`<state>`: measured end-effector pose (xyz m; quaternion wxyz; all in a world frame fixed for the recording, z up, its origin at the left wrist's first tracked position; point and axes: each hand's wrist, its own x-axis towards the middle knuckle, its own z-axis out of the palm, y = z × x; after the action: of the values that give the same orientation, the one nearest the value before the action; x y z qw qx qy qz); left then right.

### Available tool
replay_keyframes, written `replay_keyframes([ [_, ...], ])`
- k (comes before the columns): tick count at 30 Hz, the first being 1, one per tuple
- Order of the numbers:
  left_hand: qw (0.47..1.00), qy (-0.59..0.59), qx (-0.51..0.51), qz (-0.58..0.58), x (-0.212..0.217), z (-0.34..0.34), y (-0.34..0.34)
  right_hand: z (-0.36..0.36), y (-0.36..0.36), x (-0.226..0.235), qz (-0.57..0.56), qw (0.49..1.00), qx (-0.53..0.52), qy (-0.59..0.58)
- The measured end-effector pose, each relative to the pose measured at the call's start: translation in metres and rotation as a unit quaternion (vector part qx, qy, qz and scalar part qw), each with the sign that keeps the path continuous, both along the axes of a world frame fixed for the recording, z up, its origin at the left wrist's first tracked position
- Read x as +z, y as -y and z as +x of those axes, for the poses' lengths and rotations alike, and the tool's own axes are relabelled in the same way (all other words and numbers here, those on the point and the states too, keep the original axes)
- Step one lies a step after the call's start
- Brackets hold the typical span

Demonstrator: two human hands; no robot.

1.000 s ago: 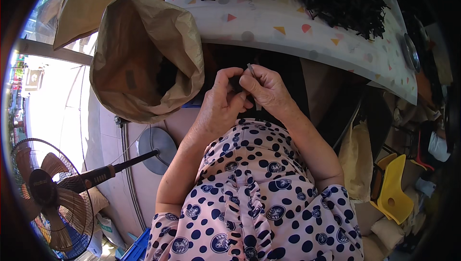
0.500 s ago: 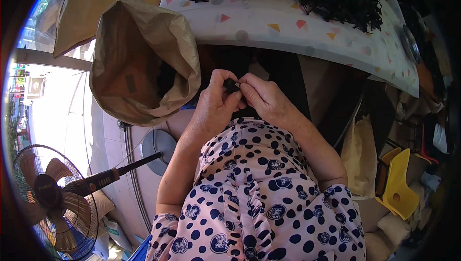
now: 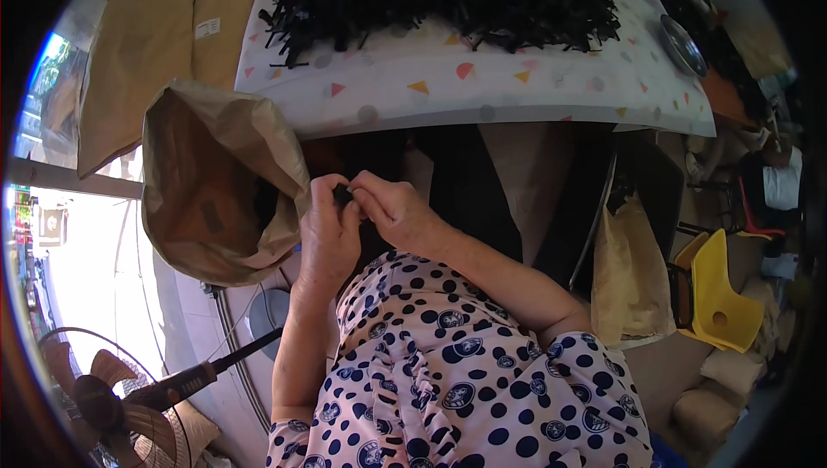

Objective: Sorting small black components into a paper bag on a production table.

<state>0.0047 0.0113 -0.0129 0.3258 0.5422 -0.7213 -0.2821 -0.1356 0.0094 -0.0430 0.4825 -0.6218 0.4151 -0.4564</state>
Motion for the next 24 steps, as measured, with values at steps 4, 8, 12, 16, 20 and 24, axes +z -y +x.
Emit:
replay_keyframes([
  [4, 0.999, -0.004, -0.031, 0.006, 0.01, 0.006, 0.01, -0.01, 0.013, -0.001, -0.038, 0.998, 0.03, 0.034],
  [8, 0.989, 0.044, 0.144, -0.004, 0.008, 0.061, 0.032, -0.086, 0.06, 0.002, -0.156, 0.95, -0.188, -0.194],
  [12, 0.953, 0.175, 0.247, -0.019, 0.002, 0.136, 0.048, -0.186, 0.119, -0.005, -0.168, 0.806, -0.373, -0.428],
  [16, 0.946, 0.199, 0.23, -0.116, -0.012, 0.142, 0.051, -0.214, 0.144, 0.003, -0.048, 0.777, -0.323, -0.538],
  [20, 0.973, 0.143, 0.16, -0.089, -0.008, 0.112, 0.049, -0.22, 0.15, 0.003, -0.05, 0.759, -0.292, -0.58],
  [24, 0.978, 0.12, 0.155, -0.07, -0.005, 0.095, 0.046, -0.225, 0.152, -0.005, -0.081, 0.822, -0.216, -0.521],
])
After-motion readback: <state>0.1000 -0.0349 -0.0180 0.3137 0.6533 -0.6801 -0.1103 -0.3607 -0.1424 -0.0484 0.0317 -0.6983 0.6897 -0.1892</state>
